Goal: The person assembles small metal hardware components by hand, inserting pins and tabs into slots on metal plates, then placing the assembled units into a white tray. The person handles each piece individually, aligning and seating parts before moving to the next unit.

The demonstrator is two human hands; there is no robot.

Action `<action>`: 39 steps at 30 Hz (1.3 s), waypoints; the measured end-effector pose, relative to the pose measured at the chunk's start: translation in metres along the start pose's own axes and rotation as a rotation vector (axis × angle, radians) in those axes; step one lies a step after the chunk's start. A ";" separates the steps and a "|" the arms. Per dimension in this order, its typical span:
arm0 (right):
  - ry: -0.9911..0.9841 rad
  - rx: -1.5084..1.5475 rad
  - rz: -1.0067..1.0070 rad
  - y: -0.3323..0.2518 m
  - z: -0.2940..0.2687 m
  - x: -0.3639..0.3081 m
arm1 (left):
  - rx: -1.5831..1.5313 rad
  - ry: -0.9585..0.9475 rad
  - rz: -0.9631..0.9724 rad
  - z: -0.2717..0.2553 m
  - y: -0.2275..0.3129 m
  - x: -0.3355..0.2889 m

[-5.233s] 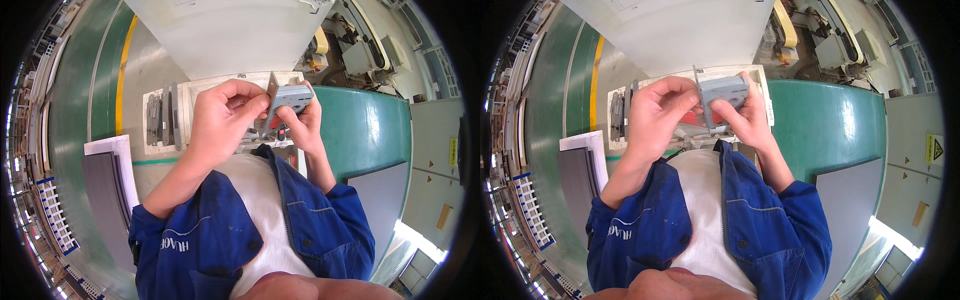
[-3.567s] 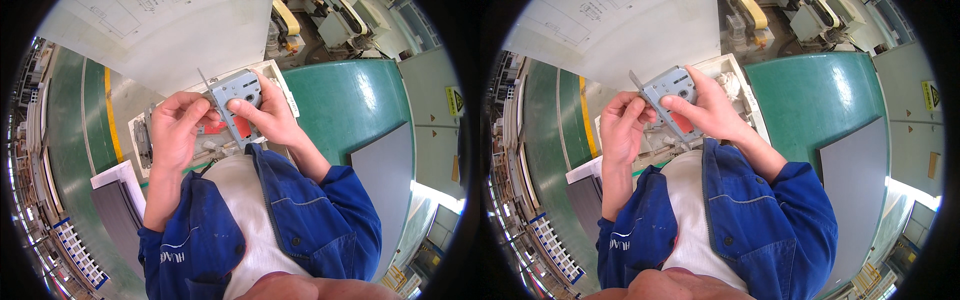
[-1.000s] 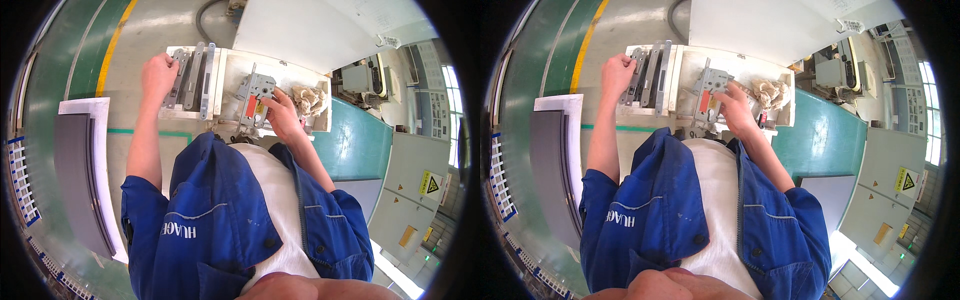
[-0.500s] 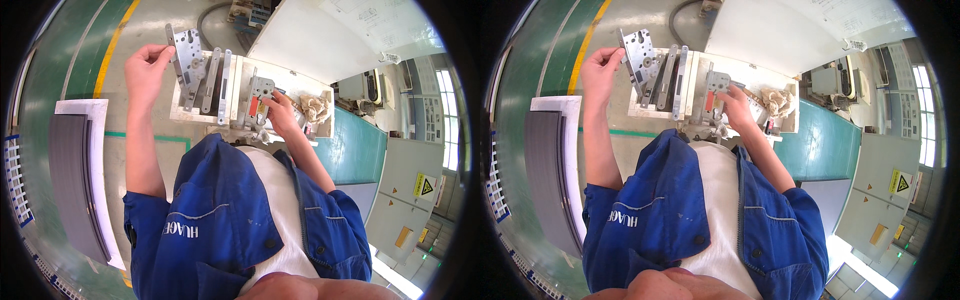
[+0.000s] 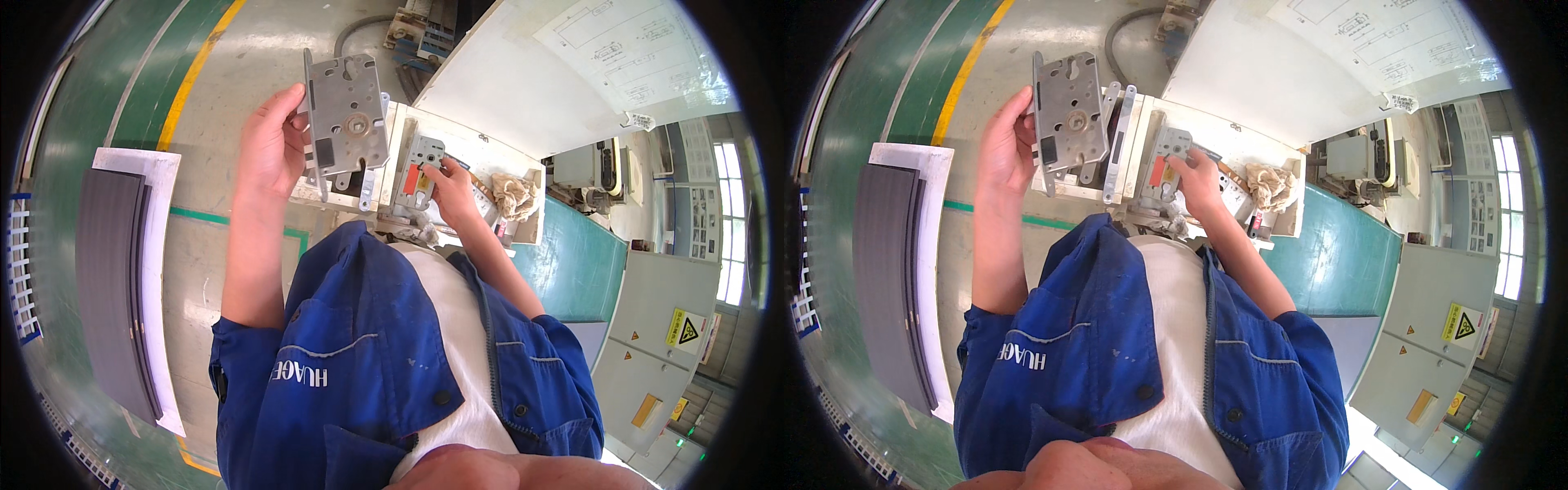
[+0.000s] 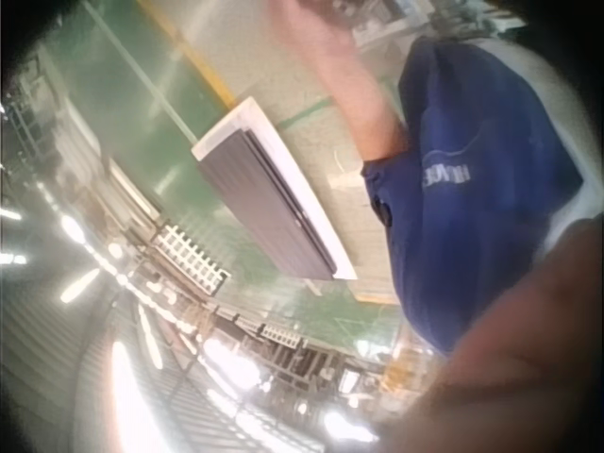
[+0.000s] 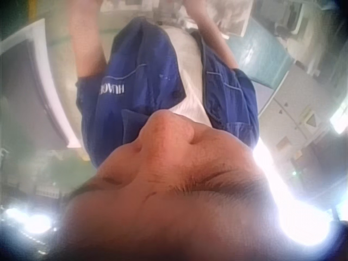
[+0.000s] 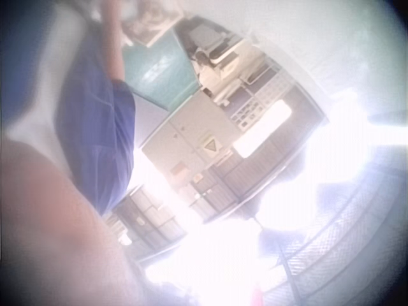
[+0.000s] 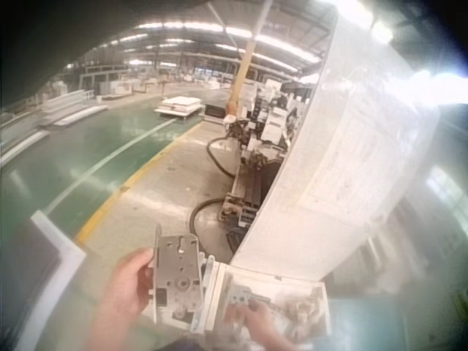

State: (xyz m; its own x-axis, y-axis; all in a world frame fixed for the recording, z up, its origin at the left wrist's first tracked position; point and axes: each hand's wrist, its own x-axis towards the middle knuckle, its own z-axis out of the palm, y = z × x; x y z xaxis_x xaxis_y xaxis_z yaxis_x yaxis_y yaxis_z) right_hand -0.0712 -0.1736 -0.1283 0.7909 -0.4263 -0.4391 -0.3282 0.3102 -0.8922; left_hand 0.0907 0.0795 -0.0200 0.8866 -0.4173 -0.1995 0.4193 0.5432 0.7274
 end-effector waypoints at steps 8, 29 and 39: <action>0.092 -0.116 -0.052 -0.008 0.003 0.002 | -0.079 0.108 -0.002 0.010 -0.020 -0.006; 0.151 0.199 -0.068 -0.009 -0.025 -0.040 | 0.921 0.331 0.487 -0.017 0.031 0.000; 0.172 0.297 -0.061 0.003 -0.029 -0.061 | 1.456 0.103 0.382 -0.019 0.002 0.062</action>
State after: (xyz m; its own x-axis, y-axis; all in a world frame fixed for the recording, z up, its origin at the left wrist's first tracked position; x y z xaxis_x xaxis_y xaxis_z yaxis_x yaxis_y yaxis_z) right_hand -0.1353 -0.1715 -0.1077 0.6973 -0.5808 -0.4201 -0.0982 0.5031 -0.8586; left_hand 0.1500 0.0688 -0.0432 0.9300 -0.3366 0.1475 -0.3321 -0.5982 0.7293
